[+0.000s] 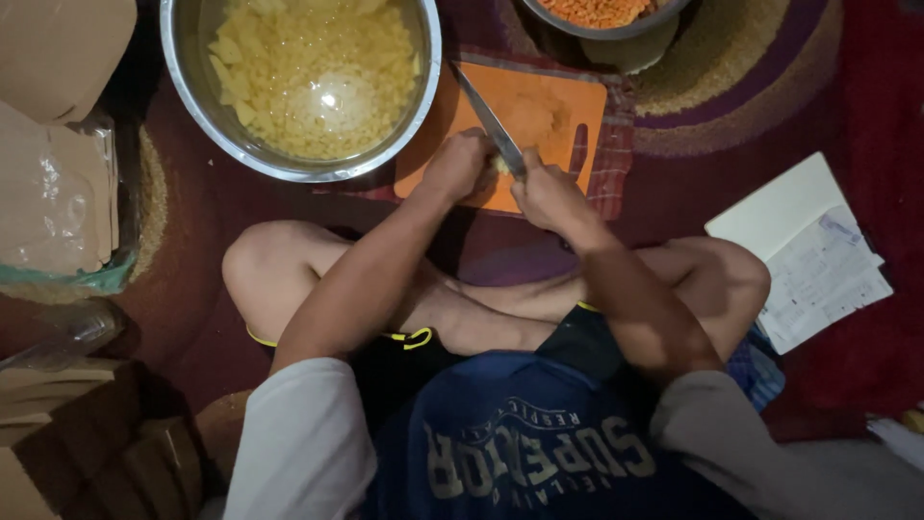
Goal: Cutting vegetables into small pieces on a cutting board using a knife
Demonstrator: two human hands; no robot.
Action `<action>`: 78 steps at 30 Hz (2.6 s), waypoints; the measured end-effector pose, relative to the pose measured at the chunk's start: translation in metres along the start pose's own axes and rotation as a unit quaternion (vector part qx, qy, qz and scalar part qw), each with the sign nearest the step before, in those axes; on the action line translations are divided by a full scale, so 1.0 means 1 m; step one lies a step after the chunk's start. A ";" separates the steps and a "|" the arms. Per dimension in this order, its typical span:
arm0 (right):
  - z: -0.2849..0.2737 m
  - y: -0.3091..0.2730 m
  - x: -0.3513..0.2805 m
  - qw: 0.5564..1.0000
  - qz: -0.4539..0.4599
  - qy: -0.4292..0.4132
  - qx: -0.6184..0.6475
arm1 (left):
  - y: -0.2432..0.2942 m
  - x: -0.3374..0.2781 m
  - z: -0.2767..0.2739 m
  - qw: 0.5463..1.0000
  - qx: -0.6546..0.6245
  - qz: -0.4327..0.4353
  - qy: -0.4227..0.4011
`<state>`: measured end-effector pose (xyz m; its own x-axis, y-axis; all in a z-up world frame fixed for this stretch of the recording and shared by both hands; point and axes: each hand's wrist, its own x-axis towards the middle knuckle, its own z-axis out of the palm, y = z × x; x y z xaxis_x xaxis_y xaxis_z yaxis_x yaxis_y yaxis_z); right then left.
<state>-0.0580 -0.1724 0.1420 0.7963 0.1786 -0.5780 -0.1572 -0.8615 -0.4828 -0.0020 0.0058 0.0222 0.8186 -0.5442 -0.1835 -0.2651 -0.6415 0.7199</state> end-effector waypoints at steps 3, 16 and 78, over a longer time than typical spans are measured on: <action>-0.017 -0.022 -0.023 1.000 0.013 -0.020 0.013 | 0.015 -0.010 -0.017 1.000 0.003 -0.010 -0.005; 0.005 -0.017 -0.009 0.998 -0.007 0.003 0.062 | 0.014 -0.001 -0.012 0.999 0.042 -0.016 -0.024; -0.010 -0.016 0.004 0.813 -0.053 0.045 0.578 | 0.023 -0.026 -0.079 0.947 -0.139 0.063 0.284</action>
<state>-0.0465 -0.1622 0.1542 0.8722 0.1433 -0.4676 -0.4878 0.1873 -0.8526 0.0109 0.0477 0.0966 0.9519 -0.1788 0.2487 -0.3001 -0.3808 0.8746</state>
